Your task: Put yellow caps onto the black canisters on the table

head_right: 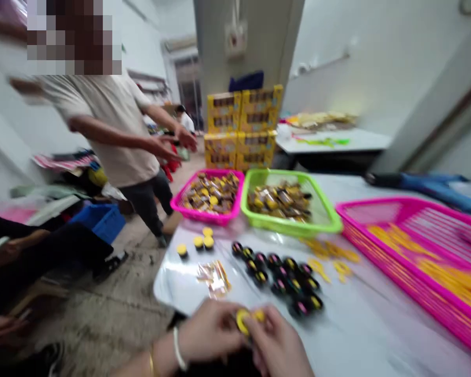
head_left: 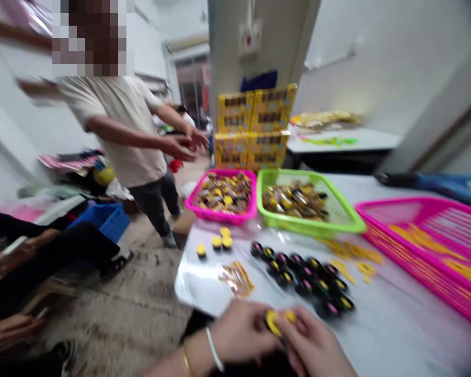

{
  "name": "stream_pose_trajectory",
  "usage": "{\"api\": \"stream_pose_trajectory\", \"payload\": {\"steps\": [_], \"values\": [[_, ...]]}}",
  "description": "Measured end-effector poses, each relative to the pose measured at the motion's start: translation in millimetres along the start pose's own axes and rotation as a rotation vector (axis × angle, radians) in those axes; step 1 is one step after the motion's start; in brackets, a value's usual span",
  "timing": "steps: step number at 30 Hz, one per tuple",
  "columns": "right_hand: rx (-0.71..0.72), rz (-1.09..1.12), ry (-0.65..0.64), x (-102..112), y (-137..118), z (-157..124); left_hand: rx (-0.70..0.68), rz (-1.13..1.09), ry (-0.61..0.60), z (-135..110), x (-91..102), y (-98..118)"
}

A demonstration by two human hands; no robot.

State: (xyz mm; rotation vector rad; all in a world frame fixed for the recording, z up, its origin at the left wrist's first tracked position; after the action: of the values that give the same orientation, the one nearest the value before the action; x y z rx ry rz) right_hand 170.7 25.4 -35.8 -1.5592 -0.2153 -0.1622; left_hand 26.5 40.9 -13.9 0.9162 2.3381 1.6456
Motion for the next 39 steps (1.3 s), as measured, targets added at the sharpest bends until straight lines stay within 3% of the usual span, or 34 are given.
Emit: {"api": "stream_pose_trajectory", "payload": {"steps": [2, 4, 11, 17, 25, 31, 35, 39], "values": [[-0.046, 0.109, -0.023, -4.0, 5.8, -3.5, 0.090, -0.156, -0.127, 5.0, -6.8, -11.9], [-0.085, 0.173, -0.040, -6.5, 7.2, -0.6, 0.108, -0.273, -0.161, 7.8, -7.9, -14.8], [-0.094, 0.319, 0.049, -1.0, 4.3, 5.3, 0.079, -0.182, -0.045, 4.6, -9.1, -8.2], [-0.044, 0.216, 0.104, 2.9, -1.9, 2.9, 0.040, 0.006, 0.102, 3.0, -11.7, -9.0], [-0.114, 0.241, 0.063, 1.1, 0.6, 5.7, 0.042, -0.012, 0.119, -0.9, -11.4, -9.0], [-0.071, 0.280, 0.072, -1.2, 0.8, 2.1, 0.095, -0.223, -0.036, 2.3, -14.1, -7.9], [-0.059, 0.283, 0.058, -2.4, -1.8, 2.3, 0.201, -0.405, -0.081, 12.0, -16.7, -15.6], [-0.045, 0.271, 0.071, -2.2, -2.4, 5.8, 0.222, -0.403, -0.111, 11.6, -20.0, -16.5]]}}
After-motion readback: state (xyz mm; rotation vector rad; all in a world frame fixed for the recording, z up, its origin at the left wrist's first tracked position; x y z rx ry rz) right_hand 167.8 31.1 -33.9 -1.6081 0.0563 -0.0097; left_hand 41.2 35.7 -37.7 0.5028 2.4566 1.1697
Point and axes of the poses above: each hand's wrist, its own z-axis towards the middle knuckle, its own x-axis out of the back of the hand, y = z × x, the point moved 5 cm from there along z, towards the middle knuckle, and after that the axes turned 14 degrees about x, right-handed, at the moved point
